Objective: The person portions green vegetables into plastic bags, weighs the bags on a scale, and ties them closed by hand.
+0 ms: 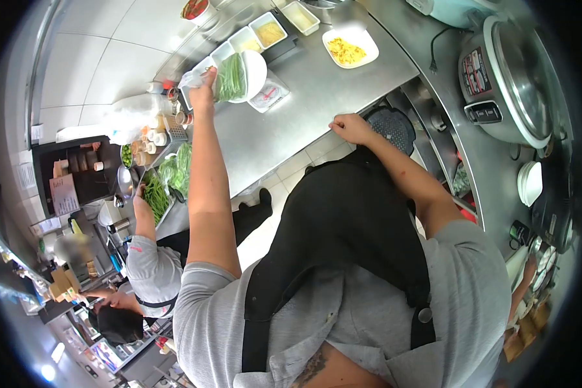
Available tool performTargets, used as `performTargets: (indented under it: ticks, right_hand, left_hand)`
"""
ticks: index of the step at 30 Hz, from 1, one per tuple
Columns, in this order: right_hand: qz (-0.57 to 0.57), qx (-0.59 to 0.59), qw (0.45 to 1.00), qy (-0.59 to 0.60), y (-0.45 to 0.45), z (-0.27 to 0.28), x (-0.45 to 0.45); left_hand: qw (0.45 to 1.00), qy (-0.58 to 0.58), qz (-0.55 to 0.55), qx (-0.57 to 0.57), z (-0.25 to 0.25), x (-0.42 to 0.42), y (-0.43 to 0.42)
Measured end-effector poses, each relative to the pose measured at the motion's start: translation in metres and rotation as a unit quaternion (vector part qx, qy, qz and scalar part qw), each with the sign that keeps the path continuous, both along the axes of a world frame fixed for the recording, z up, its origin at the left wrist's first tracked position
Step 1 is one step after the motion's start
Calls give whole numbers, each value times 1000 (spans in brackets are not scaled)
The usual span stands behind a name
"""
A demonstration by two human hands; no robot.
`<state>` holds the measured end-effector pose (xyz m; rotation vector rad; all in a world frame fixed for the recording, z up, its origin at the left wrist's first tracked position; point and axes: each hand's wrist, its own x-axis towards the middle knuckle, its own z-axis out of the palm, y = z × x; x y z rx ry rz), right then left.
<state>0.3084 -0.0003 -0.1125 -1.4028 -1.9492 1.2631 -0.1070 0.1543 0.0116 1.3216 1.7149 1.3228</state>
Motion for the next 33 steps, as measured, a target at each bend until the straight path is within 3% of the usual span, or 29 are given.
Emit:
performTargets:
  ticks: [1,5,8,11,17,24,27,28,30,33]
  right_hand:
    - [0,2,1000,4,-1,1,1]
    - [-1,-19,1000,5,0,4,3]
    - [2,-9,1000,9,0,-5,4]
    - [4,-9,1000,5,0,-8,3]
    - [16,-29,999,-17,-1,-5,4]
    - [32,-28,999,-17,-2,3,2]
    - [18,-30,999,9,3,38,-2]
    - [-4,-37,999,29,7,51,-4]
    - [0,-34,999,38,17,83,-11]
    - [-49,18,994,96,31,161,-26]
  left_hand:
    - [996,-86,1,-30,11,11,-10]
    - [972,-219,-67,-57,0,-1,-18]
    - [967,-245,-16,-74,3,9,-31]
    - [948,-299,-53,-92,-3,0,-35]
    - [944,-319,-15,-83,9,18,-46]
    - [944,-325,26,-55,-10,-5,-23]
    - [969,-244,-25,31,40,24,-29]
    - [982,-178,-46,53,50,29,-30]
    - [995,65,-41,65,76,44,-40]
    - [988,61,-126,68,100,60,-60]
